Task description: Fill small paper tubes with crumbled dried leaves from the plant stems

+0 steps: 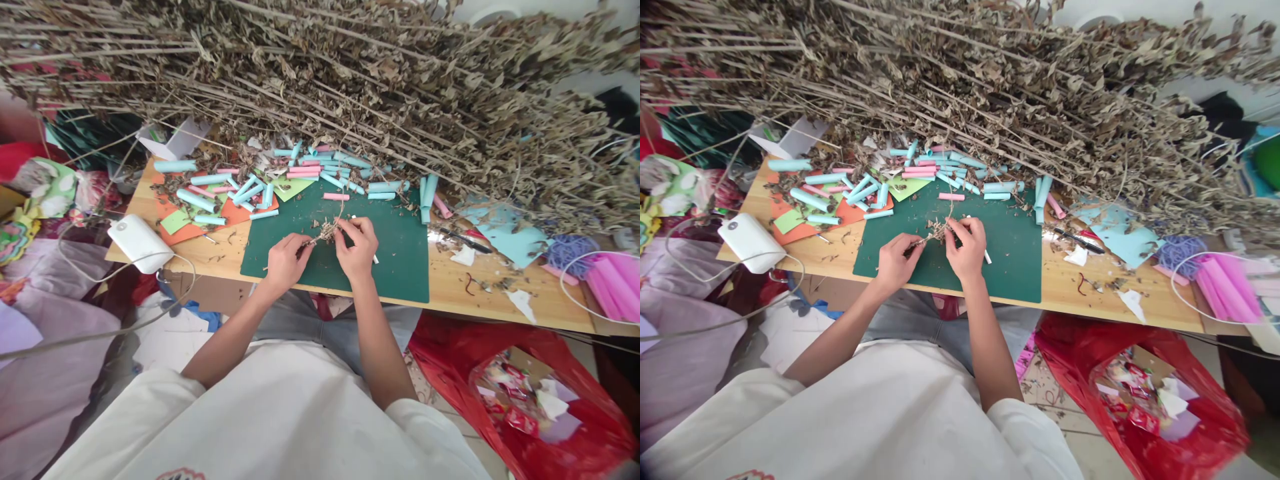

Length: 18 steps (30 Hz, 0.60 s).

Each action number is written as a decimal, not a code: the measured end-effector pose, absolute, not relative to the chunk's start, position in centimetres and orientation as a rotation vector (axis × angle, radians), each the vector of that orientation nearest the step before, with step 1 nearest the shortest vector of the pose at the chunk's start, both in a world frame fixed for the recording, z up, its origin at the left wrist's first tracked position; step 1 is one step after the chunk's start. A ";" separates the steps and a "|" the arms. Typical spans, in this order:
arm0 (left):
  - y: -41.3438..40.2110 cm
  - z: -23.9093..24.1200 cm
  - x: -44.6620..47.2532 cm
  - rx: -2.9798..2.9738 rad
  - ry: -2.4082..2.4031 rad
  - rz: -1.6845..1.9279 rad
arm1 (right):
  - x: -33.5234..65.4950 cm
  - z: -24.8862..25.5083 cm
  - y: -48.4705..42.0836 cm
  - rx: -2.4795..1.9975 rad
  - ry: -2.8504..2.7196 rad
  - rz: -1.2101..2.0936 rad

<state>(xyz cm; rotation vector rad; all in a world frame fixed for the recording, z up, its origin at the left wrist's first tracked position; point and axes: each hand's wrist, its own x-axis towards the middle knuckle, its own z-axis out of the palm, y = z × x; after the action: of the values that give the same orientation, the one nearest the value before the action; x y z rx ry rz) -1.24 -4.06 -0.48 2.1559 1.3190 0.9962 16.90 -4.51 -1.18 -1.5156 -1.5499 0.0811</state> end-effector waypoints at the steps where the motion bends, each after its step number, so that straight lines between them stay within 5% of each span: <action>1: -4.1 -0.5 -1.2 2.144 1.328 0.998 | 16.9 -1.2 -4.5 -1.514 -1.543 0.075; 13: -4.2 0.6 -1.3 2.098 1.320 1.019 | 17.0 -1.3 -4.6 -1.600 -1.563 0.009; 18: -3.6 3.2 -0.7 1.590 1.302 0.902 | 16.8 -0.2 -5.2 -1.459 -1.620 0.121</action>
<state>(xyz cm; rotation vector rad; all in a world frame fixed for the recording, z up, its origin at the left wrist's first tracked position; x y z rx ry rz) -0.71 -3.64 3.18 1.5902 1.3017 0.9020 16.81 -5.21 -0.24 -1.4594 -1.6197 0.1209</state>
